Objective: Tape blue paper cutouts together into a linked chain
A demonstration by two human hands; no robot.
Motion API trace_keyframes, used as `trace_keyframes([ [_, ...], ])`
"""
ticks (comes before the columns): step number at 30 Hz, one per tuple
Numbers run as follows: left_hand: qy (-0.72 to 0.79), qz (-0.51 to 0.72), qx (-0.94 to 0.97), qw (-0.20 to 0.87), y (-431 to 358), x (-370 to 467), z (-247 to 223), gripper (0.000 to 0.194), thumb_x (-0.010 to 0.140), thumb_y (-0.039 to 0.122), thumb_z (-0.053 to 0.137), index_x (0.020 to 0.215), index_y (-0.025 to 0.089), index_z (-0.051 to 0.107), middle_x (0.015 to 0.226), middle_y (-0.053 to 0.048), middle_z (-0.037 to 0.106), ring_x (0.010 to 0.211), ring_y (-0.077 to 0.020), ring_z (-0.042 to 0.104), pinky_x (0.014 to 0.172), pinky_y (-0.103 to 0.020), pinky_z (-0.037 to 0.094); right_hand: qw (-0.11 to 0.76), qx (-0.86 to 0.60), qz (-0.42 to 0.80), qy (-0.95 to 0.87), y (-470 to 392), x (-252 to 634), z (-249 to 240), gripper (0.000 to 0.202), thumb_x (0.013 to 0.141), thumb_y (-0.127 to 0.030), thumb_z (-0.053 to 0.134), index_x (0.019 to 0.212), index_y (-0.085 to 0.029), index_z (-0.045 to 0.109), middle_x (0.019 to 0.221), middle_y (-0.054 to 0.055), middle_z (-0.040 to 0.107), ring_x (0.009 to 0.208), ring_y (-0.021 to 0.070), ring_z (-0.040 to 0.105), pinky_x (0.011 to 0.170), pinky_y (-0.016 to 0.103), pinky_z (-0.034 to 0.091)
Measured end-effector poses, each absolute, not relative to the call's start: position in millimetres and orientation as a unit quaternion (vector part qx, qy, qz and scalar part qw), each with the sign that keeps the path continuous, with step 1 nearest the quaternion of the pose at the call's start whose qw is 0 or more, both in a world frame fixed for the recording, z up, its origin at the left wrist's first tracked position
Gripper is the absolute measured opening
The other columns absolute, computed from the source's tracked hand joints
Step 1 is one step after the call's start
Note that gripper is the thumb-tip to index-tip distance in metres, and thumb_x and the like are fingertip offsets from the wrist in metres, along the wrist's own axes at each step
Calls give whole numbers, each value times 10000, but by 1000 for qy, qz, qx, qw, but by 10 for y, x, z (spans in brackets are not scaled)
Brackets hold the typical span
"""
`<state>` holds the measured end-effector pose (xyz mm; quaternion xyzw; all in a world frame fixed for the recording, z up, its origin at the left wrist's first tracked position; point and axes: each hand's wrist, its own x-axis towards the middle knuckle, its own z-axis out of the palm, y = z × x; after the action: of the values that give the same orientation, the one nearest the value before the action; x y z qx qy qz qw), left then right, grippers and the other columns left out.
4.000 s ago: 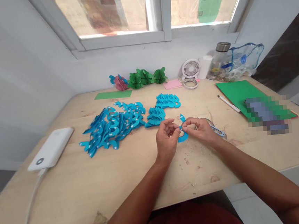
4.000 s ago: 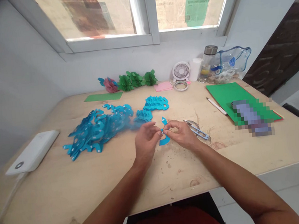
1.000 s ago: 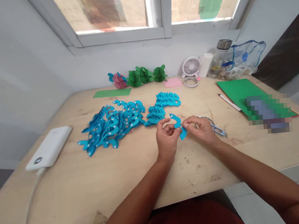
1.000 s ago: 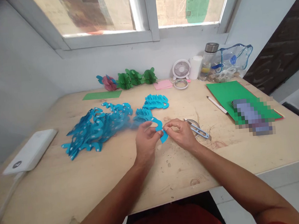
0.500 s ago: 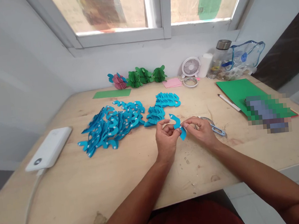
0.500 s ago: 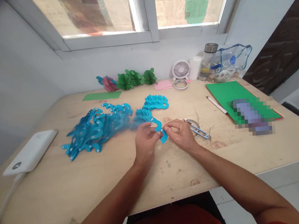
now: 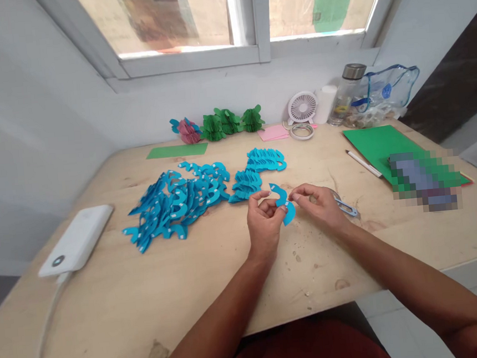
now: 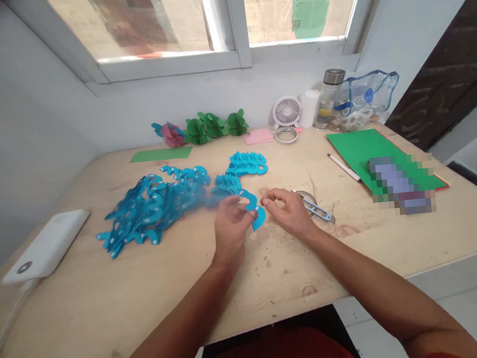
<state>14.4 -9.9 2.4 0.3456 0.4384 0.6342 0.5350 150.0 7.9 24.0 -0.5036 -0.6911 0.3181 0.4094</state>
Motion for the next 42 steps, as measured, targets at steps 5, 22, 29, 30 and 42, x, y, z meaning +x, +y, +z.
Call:
trace_keyframes([
  [5,432,621,361,545,-110,153,27,427,606,127,680,967,185,460,650,34,607,594,-100,591,570,-202,449,379,-490,337,-709,88,1485,208,175,779,-299,534,710,-168,627,701,2,638,702,148,585,690,257,428],
  [22,437,605,359,560,-115,146,47,463,609,143,683,1022,186,476,638,39,617,596,-106,595,591,-215,447,389,-467,484,-629,114,1481,186,206,771,-336,523,668,-164,571,604,-26,551,575,105,486,567,223,376],
  [29,435,603,359,565,-117,142,58,463,620,142,673,1036,184,474,663,23,637,609,-112,604,595,-225,456,383,-486,492,-612,109,1478,180,180,734,-334,563,666,-168,570,597,-26,538,557,100,471,528,213,363],
  [30,435,602,357,566,-118,142,60,465,619,143,672,1040,185,477,668,23,638,618,-115,610,604,-230,461,384,-491,490,-609,110,1478,178,181,731,-334,565,659,-168,569,592,-28,535,545,97,468,518,211,359],
  [42,434,590,369,573,-136,162,49,504,618,192,688,1062,180,450,631,33,612,598,-121,580,545,-238,493,419,-470,466,-621,131,1509,174,245,798,-370,497,677,-174,581,653,-9,586,638,127,536,634,237,424],
])
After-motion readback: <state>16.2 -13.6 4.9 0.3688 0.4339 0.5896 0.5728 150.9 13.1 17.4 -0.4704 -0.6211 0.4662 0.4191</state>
